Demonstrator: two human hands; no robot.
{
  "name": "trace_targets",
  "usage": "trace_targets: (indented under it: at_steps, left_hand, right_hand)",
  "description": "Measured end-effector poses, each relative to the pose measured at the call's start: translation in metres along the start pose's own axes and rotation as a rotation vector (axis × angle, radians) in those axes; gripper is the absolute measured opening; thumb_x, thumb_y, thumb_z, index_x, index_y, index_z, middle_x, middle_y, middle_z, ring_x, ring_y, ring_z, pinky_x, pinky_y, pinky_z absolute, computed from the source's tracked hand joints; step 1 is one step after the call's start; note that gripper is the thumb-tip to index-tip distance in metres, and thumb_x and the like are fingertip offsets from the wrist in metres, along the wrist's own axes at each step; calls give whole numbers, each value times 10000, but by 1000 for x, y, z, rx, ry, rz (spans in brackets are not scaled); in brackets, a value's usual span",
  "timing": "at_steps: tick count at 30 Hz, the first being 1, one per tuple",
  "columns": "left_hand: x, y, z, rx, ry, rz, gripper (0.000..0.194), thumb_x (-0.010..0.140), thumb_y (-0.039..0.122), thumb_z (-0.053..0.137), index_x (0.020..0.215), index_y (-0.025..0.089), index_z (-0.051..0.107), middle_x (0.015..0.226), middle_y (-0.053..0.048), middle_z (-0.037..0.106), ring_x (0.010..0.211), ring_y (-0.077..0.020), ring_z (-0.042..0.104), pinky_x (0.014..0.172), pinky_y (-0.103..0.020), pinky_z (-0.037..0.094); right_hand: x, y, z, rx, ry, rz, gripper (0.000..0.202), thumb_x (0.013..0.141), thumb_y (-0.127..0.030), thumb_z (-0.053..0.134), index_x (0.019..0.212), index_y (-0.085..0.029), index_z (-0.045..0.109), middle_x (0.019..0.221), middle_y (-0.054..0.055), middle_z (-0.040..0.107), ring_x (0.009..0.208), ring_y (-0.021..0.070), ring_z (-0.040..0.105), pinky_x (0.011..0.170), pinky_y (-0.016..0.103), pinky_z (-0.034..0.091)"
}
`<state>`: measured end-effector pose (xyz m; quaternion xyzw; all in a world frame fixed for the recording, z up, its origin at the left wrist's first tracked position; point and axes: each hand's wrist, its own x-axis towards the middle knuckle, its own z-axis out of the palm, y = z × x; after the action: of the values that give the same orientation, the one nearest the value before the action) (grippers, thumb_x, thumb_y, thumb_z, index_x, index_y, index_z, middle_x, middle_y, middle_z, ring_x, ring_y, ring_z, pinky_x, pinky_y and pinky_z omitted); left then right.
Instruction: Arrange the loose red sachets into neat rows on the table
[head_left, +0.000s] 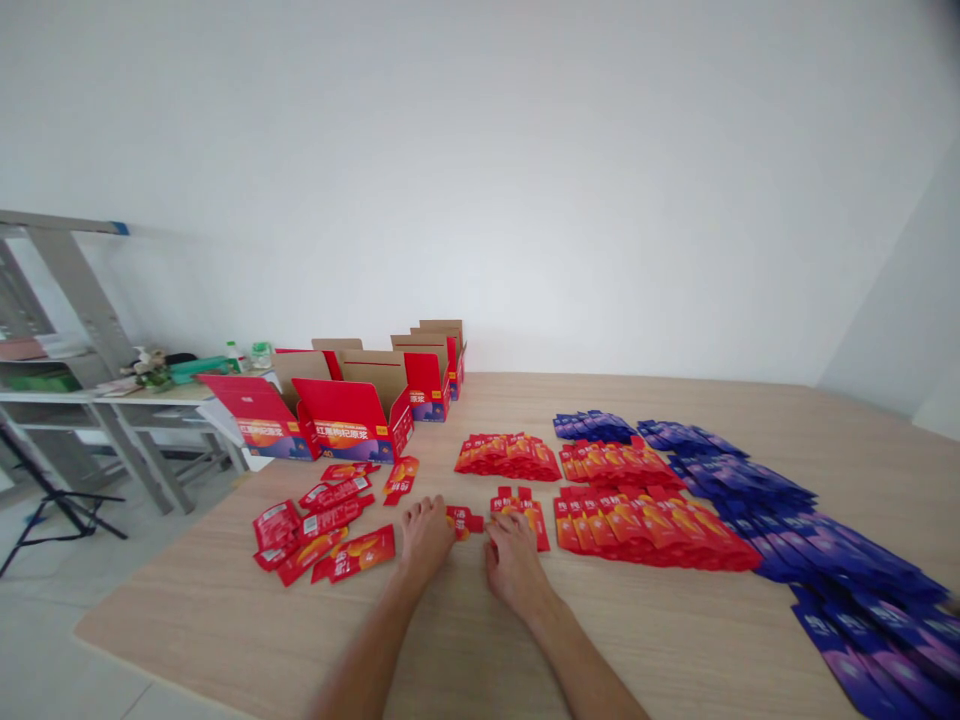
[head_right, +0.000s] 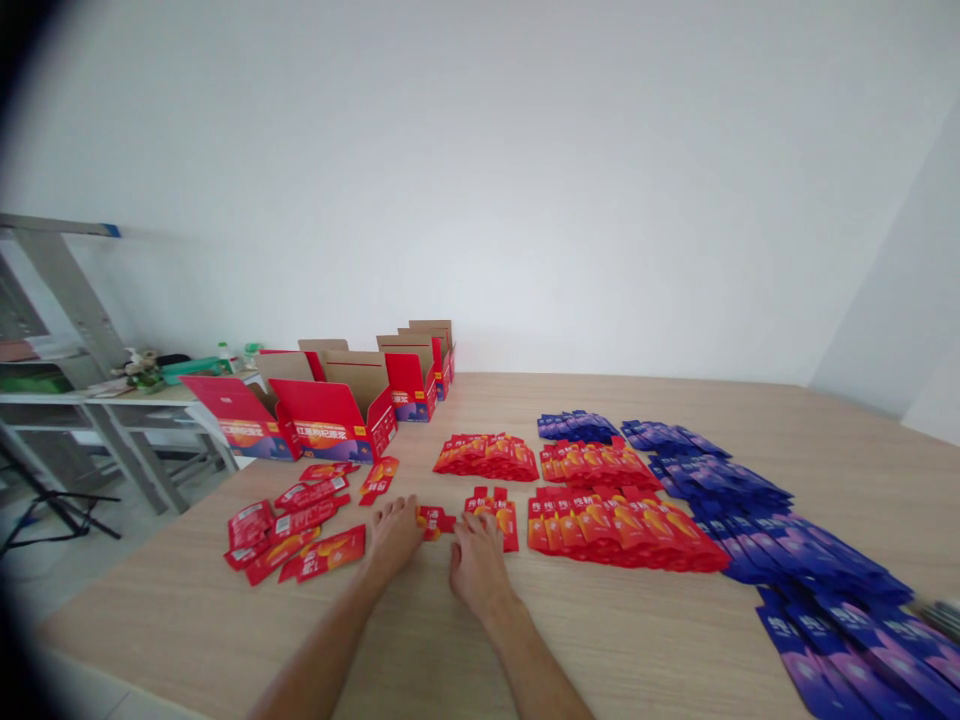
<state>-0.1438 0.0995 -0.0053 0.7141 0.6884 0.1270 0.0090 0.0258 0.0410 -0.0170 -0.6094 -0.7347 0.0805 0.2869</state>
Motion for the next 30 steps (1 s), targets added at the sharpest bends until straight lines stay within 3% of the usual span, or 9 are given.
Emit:
trace_targets:
  at_steps: [2, 6, 12, 14, 16, 19, 21, 25, 30]
  left_hand:
    - [3, -3, 4, -29, -52, -34, 320, 829, 243, 551, 1118, 158, 659, 1160, -162, 642, 1132, -318, 543, 957, -443, 369]
    - [10, -12, 10, -327, -34, -115, 219, 736, 220, 630, 927, 140, 701, 1109, -188, 655, 1101, -334, 568, 919, -414, 386]
    - [18, -29, 19, -600, -34, -187, 172, 779, 236, 577, 873, 160, 700, 846, -75, 717, 818, -222, 656, 708, -282, 421]
    - [16, -29, 22, -834, -24, -202, 171, 757, 285, 615, 839, 158, 697, 792, -45, 713, 747, -202, 652, 669, -264, 433]
    - [13, -23, 25, -1220, -35, -203, 208, 710, 329, 692, 811, 148, 687, 763, -32, 708, 711, -189, 645, 672, -266, 461]
    - [5, -7, 27, -1657, -125, -156, 312, 641, 362, 806, 815, 137, 677, 761, -28, 708, 698, -177, 646, 703, -289, 501]
    - [0, 4, 25, -1740, -175, -111, 341, 643, 361, 834, 841, 134, 675, 785, -32, 714, 703, -170, 652, 707, -291, 514]
    - [-6, 17, 18, -1780, -223, -49, 382, 680, 393, 829, 907, 121, 684, 855, -69, 734, 759, -185, 678, 747, -312, 541]
    - [-7, 15, 16, -1577, -328, 67, 385, 687, 372, 818, 950, 114, 705, 907, -91, 747, 771, -187, 685, 685, -280, 546]
  right_hand:
    - [0, 0, -1, 13, 10, -5, 340, 863, -158, 506, 1133, -208, 707, 1323, 71, 617, 1295, 282, 433, 1114, 392, 282]
    - [-2, 1, -3, 38, 36, -18, 356, 847, -137, 514, 1134, -227, 705, 1299, 57, 624, 1272, 276, 441, 1088, 386, 313]
    - [-2, 3, -2, 58, 79, -32, 326, 836, -104, 521, 1072, -213, 718, 1262, 69, 645, 1242, 274, 470, 1084, 382, 328]
    - [0, 4, 0, 88, 108, -40, 318, 848, -110, 522, 1086, -204, 712, 1237, 80, 657, 1220, 269, 493, 1083, 382, 334]
    - [2, 5, 2, 142, 144, -44, 310, 875, -142, 523, 1130, -187, 693, 1207, 95, 669, 1183, 263, 525, 1063, 373, 359]
    - [5, 5, 3, 264, 166, -9, 313, 927, -242, 517, 1194, -158, 655, 1168, 119, 682, 1110, 248, 585, 1002, 349, 419]
    - [6, 3, 2, 366, 140, 47, 306, 952, -315, 500, 1171, -166, 654, 1090, 109, 707, 1000, 229, 638, 910, 323, 469]
    - [8, 1, 0, 550, 83, 131, 246, 944, -395, 500, 927, -200, 650, 779, 36, 695, 697, 194, 636, 664, 289, 475]
    - [11, 9, 1, 641, 113, 203, 240, 886, -434, 555, 797, -216, 600, 658, -4, 627, 611, 180, 579, 582, 276, 426]
